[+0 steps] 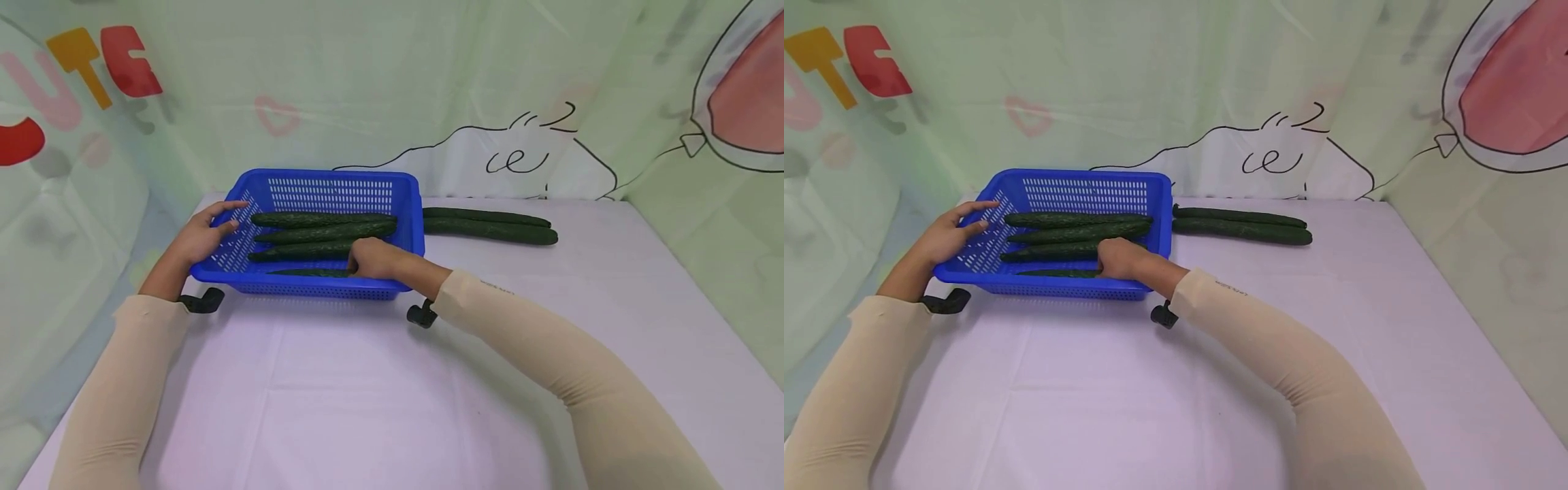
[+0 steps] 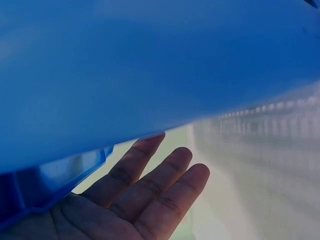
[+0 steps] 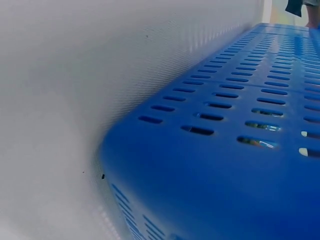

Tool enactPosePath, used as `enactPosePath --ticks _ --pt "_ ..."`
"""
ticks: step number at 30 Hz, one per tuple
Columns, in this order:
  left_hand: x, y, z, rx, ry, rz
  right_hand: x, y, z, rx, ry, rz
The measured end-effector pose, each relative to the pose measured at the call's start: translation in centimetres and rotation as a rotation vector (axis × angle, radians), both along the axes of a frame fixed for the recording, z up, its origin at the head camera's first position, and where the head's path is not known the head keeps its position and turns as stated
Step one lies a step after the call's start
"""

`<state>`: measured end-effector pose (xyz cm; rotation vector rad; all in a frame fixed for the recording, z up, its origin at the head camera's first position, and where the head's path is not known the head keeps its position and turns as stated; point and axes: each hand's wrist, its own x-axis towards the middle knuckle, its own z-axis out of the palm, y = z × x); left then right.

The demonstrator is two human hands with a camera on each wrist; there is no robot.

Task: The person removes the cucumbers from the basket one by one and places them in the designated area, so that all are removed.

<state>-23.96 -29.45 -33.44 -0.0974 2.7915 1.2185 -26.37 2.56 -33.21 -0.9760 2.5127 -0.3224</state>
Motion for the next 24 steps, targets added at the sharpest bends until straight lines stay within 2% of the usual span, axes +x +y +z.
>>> enactPosePath --ticks 8,19,24 --pt "0.0 0.04 -0.06 -0.005 -0.002 -0.002 0.28 -0.24 -0.17 -0.03 0.096 -0.051" --pt "-0.09 0.04 0.11 -0.003 -0.002 -0.002 0.55 -0.14 0.03 -0.085 0.16 -0.061" --pt "-0.11 -0.02 0.05 0.002 -0.009 0.001 0.66 -0.15 0.1 -0.112 0.157 -0.06"
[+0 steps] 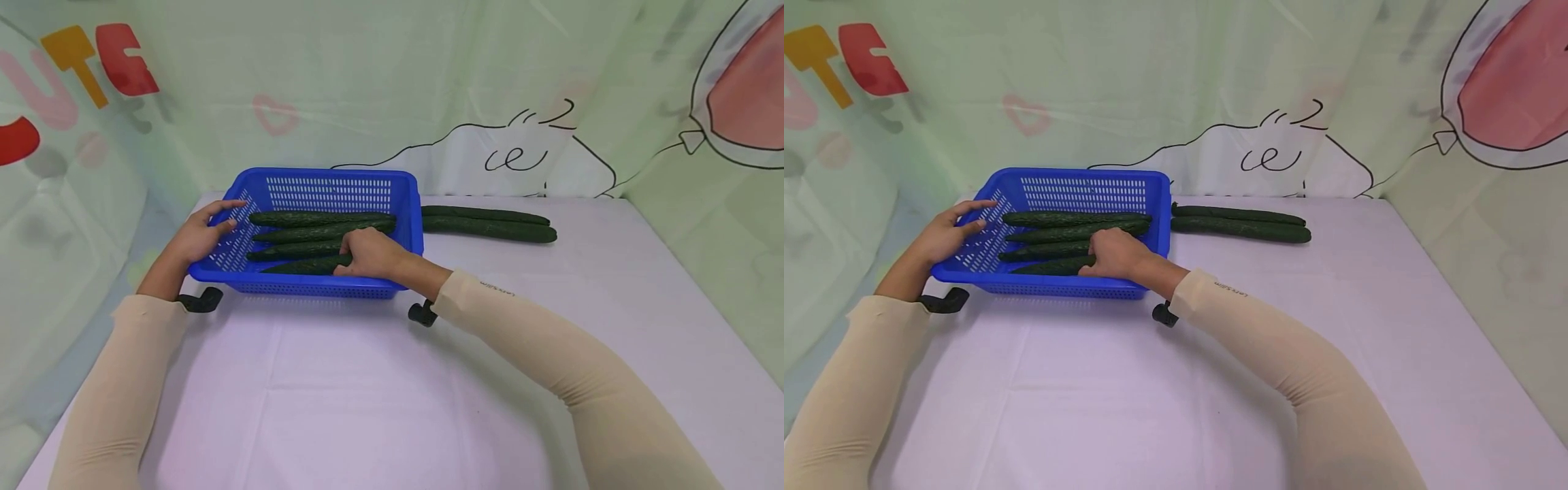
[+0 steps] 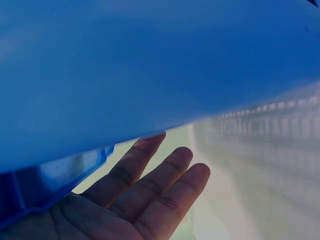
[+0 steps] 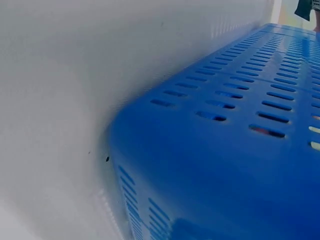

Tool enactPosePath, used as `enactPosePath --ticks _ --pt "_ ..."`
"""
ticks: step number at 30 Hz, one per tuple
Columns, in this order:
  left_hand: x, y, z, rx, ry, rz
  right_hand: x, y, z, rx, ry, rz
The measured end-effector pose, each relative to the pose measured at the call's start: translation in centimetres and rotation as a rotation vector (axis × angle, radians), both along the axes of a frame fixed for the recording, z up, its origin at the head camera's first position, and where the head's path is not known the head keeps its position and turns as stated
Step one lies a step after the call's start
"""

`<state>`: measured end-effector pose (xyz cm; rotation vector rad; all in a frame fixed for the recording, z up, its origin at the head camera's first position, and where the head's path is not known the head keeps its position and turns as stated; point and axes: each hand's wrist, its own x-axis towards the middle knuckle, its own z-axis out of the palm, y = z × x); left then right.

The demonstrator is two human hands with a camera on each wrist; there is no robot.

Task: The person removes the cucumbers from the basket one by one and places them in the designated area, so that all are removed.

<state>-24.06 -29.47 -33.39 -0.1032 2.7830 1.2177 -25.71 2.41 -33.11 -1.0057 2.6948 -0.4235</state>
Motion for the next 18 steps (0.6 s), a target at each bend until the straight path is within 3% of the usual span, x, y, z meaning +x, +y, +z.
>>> enactPosePath --ticks 18 --pt "-0.04 -0.08 -0.09 -0.004 0.0 -0.005 -0.04 0.42 0.04 -0.094 -0.02 0.123"
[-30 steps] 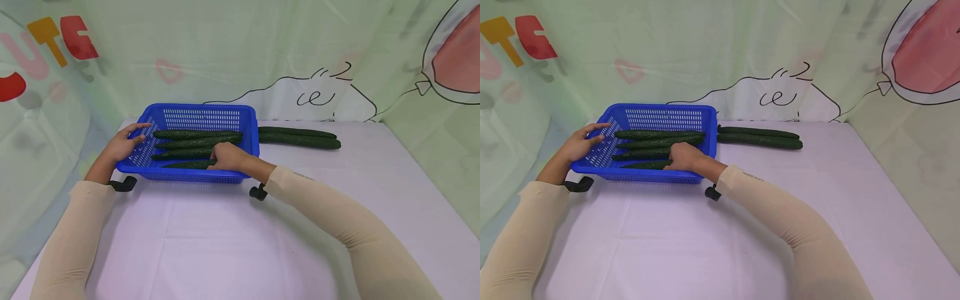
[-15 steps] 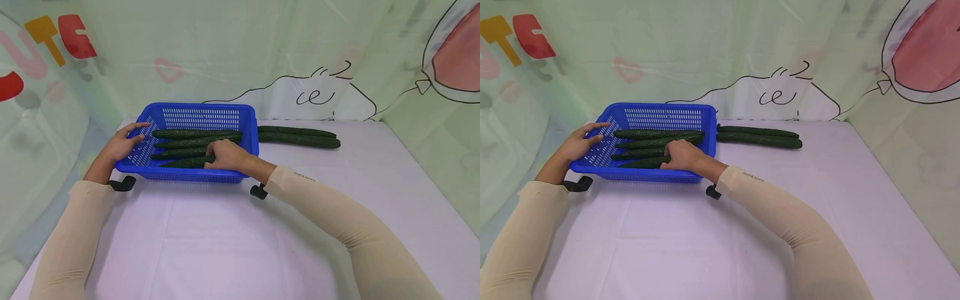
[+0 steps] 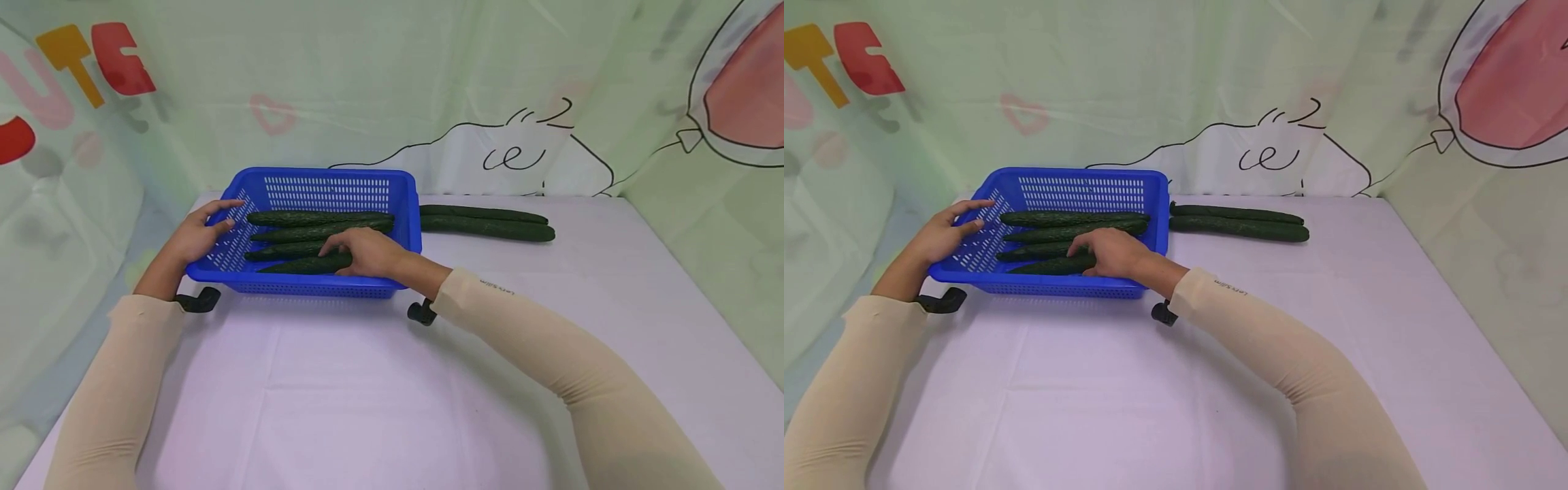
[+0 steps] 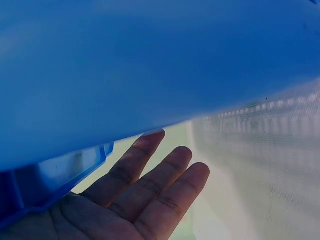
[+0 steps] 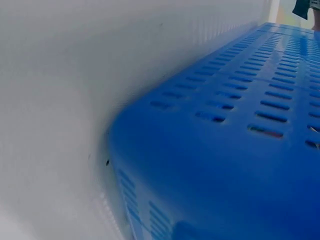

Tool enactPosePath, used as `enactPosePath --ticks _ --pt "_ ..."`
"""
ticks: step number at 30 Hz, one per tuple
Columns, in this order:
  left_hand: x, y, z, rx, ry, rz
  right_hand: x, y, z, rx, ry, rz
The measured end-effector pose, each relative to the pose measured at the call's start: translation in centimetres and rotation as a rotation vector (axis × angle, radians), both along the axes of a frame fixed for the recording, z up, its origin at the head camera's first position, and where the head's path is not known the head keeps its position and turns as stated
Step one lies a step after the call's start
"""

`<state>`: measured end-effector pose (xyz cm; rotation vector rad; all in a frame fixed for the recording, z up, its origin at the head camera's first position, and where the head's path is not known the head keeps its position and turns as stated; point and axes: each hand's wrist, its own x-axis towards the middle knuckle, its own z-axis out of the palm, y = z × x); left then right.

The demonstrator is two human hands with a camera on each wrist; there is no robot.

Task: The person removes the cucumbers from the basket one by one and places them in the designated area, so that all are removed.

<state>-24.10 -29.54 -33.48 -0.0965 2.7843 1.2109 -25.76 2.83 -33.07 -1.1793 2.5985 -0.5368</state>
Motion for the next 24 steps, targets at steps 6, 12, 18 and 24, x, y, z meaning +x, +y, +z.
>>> enactPosePath --ticks 6,12,18,24 --pt "-0.01 -0.07 -0.03 -0.007 0.002 -0.001 0.03 0.05 0.05 0.025 0.037 0.023" --pt "0.04 -0.01 0.04 0.002 -0.008 0.004 0.01 0.0 0.06 0.055 0.083 0.023" --pt "-0.02 -0.06 -0.01 0.004 -0.004 0.001 0.08 0.06 0.16 0.047 0.194 -0.005" --pt "-0.08 -0.1 -0.07 0.001 -0.002 -0.002 0.47 0.13 0.31 0.01 0.267 -0.044"
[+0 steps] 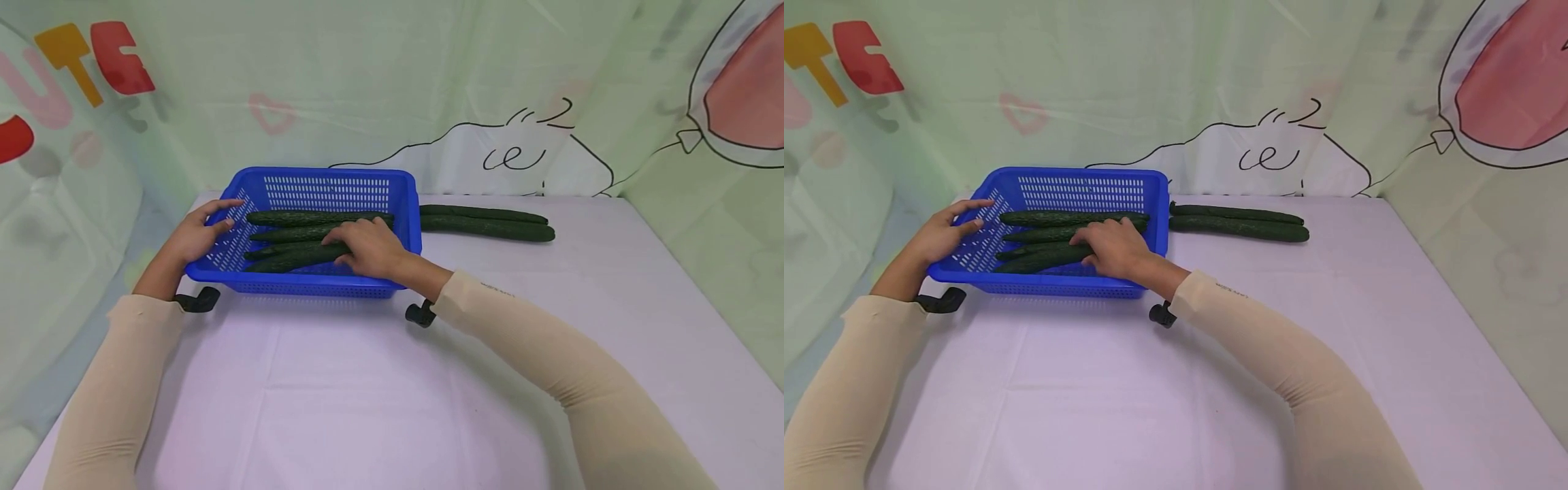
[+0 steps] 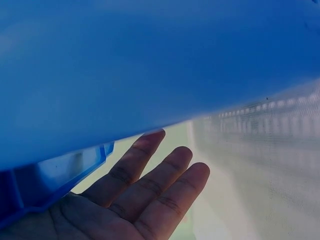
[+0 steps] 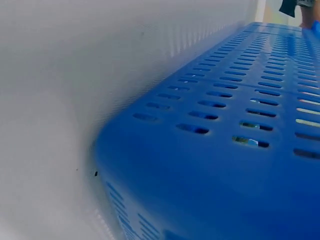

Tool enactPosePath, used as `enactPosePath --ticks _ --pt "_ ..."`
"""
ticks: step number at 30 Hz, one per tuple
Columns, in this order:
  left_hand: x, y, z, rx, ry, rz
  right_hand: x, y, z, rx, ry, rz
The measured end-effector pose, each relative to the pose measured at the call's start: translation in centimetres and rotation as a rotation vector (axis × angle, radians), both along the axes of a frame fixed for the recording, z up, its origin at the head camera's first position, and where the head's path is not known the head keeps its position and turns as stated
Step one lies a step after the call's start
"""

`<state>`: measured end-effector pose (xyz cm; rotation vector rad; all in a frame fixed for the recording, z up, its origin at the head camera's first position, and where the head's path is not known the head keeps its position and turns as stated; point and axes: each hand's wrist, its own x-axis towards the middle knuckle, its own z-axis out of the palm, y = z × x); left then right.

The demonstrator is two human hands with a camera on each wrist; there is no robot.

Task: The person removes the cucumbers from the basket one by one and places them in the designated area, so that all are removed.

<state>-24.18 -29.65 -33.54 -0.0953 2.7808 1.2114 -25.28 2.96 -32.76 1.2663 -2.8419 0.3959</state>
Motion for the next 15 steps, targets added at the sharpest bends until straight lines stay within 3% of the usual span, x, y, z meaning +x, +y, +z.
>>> enactPosePath --ticks 9,15 --pt "0.03 -0.14 -0.09 -0.002 -0.002 0.001 0.53 0.15 0.13 -0.104 0.059 -0.085" --pt "-0.04 -0.19 -0.16 -0.004 -0.005 -0.002 0.76 0.55 0.1 -0.232 0.128 -0.203"
